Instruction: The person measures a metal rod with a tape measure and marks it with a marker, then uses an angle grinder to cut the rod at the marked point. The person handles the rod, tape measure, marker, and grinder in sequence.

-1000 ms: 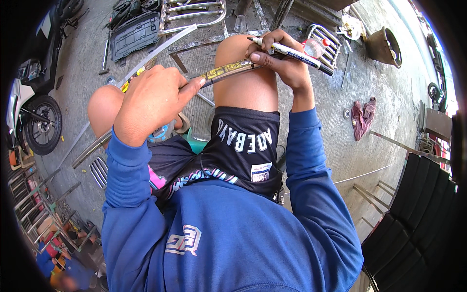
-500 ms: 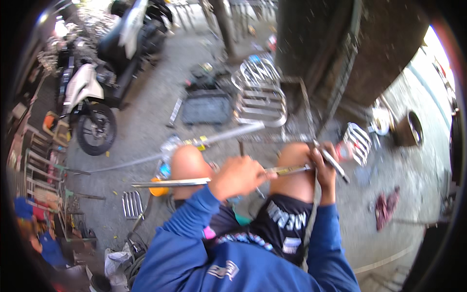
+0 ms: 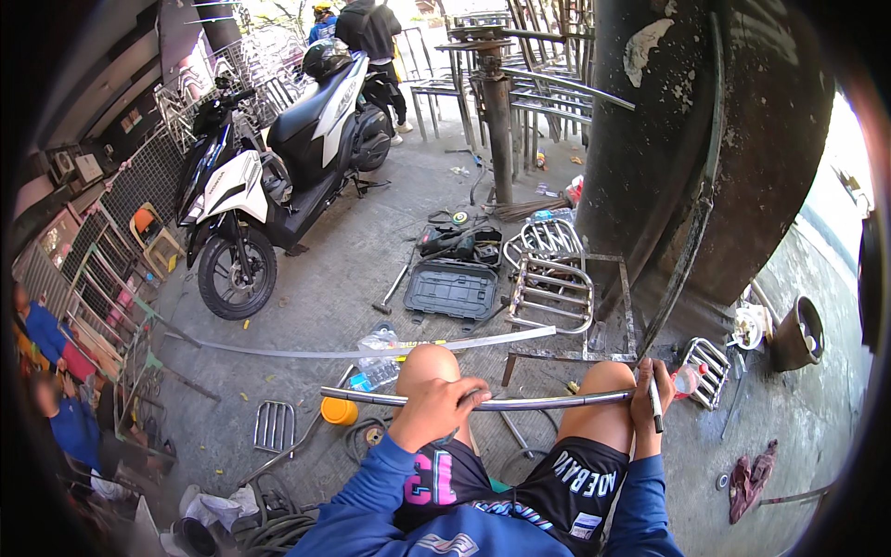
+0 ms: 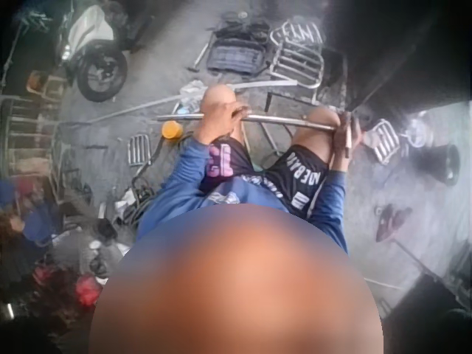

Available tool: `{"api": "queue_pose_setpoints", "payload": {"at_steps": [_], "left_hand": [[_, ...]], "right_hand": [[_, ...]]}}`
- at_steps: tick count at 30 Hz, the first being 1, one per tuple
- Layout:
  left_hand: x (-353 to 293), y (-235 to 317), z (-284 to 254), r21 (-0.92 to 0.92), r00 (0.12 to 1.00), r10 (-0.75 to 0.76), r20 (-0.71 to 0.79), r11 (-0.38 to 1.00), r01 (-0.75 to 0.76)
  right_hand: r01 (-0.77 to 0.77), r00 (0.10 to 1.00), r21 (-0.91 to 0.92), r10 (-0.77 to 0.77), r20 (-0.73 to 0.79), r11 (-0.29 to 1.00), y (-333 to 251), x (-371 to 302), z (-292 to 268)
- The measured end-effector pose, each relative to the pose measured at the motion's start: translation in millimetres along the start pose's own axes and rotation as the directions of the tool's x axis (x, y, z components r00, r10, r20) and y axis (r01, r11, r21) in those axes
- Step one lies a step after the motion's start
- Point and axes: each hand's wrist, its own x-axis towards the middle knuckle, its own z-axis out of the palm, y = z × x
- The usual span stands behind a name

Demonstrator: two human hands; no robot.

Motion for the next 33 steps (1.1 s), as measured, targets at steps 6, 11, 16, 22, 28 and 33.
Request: {"api": "queue_pose_setpoints", "payload": {"at_steps": [6, 11, 16, 22, 28, 33], "left_hand": [[-3.2, 11.7, -0.4, 0.231, 0.994, -0.048, 0.095, 0.973, 0.025], [1.6, 16.0, 2.0, 0.266, 0.993, -0.048, 0.105, 0.964, 0.019], [5.0, 14.5, 8.1, 0.237, 0.994, -0.032, 0.100, 0.971, 0.007], [-2.6, 15.5, -11.1, 0.057, 0.999, 0.019, 0.037, 0.998, -0.021], [-37.1, -35.2, -73.0, -0.271, 0.932, -0.314, -0.180, 0.927, 0.260], [-80.9, -146.3, -108.3, -0.413, 0.486, -0.546, -0.682, 0.836, 0.361]], "right_hand": [[0.184, 0.983, -0.167, -0.180, 0.038, 0.969, -11.1, 6.0, -4.3], [0.072, 0.997, 0.188, -0.069, -0.022, 0.980, -27.8, 4.3, -18.8], [-0.087, 0.979, 0.504, -0.021, 0.205, 0.859, -36.9, -3.4, -11.8], [-0.034, 0.991, 0.232, 0.002, 0.137, 0.972, -38.0, -11.6, 1.3], [0.110, 0.977, 0.090, -0.124, 0.176, 0.990, -61.2, -5.9, -2.7], [0.305, 0.885, 0.114, -0.326, 0.332, 0.946, -90.7, -19.0, 7.7]]}}
